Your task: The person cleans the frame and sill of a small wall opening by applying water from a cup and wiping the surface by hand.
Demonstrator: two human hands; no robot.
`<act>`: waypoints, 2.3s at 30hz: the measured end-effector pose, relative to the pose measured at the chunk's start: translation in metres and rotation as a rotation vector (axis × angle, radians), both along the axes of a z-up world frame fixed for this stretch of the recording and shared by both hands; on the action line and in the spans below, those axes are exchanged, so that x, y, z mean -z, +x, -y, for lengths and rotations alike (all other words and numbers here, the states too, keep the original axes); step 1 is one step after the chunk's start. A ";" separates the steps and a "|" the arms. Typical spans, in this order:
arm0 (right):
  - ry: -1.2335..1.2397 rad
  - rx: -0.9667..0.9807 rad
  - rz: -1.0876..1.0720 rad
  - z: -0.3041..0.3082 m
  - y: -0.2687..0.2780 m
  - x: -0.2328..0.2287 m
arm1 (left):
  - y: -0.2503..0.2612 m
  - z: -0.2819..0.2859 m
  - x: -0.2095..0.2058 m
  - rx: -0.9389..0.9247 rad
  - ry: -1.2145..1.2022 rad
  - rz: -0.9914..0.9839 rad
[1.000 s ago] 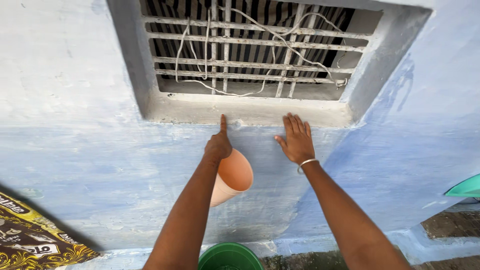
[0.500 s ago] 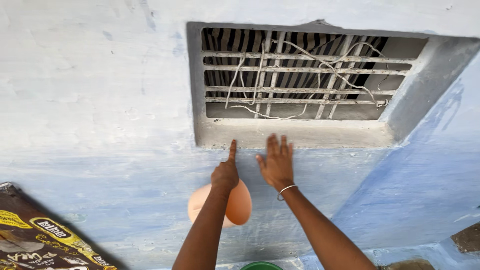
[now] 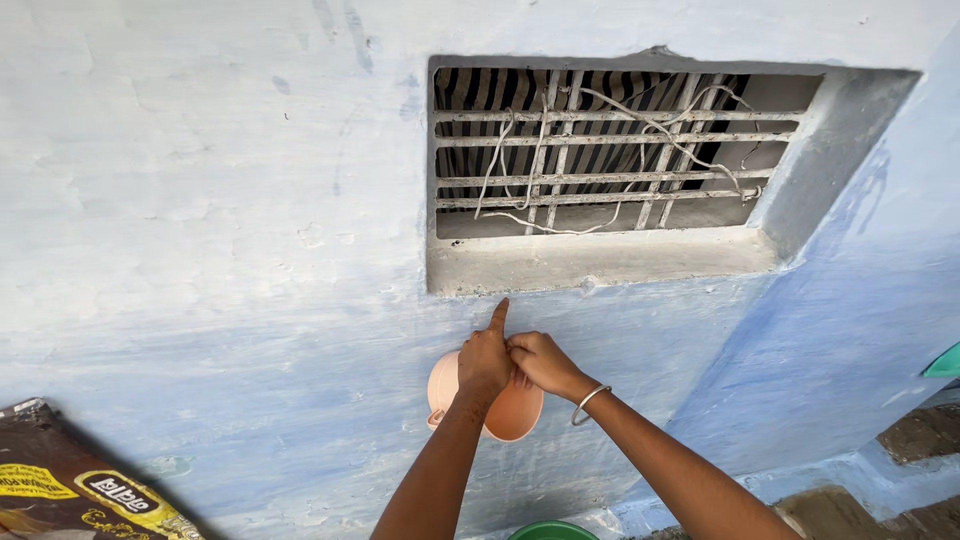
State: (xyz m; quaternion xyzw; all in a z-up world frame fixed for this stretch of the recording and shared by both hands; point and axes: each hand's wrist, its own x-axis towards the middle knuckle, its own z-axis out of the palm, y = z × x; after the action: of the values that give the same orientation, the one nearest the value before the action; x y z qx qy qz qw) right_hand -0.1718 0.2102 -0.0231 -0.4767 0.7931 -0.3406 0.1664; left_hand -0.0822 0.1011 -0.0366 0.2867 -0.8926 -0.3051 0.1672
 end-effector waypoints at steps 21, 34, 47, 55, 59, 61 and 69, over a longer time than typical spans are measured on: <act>0.592 -0.189 0.851 0.028 0.010 0.087 | 0.023 -0.005 -0.010 -0.075 0.172 -0.041; -0.153 -0.039 0.592 0.123 -0.036 -0.126 | 0.030 0.065 -0.030 -0.114 -0.004 0.301; -0.084 -0.024 -0.950 0.089 -0.016 -0.002 | 0.002 0.084 -0.024 -0.129 -0.008 0.498; -0.040 0.159 -0.960 0.025 -0.036 0.006 | 0.011 0.083 -0.017 -0.133 -0.023 0.491; 0.015 0.326 -0.889 0.038 -0.013 0.010 | 0.015 0.080 -0.018 -0.138 -0.002 0.486; 0.047 0.425 -0.838 0.048 0.000 0.012 | 0.015 0.076 -0.018 -0.152 0.004 0.466; 0.152 0.412 -0.973 0.038 0.005 0.007 | 0.021 0.070 -0.021 -0.170 -0.125 0.512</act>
State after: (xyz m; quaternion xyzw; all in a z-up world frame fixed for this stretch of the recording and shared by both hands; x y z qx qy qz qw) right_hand -0.1665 0.1725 -0.0303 -0.4006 0.8783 -0.0472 -0.2568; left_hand -0.0608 0.0307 -0.0154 0.4174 -0.8957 -0.1518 -0.0214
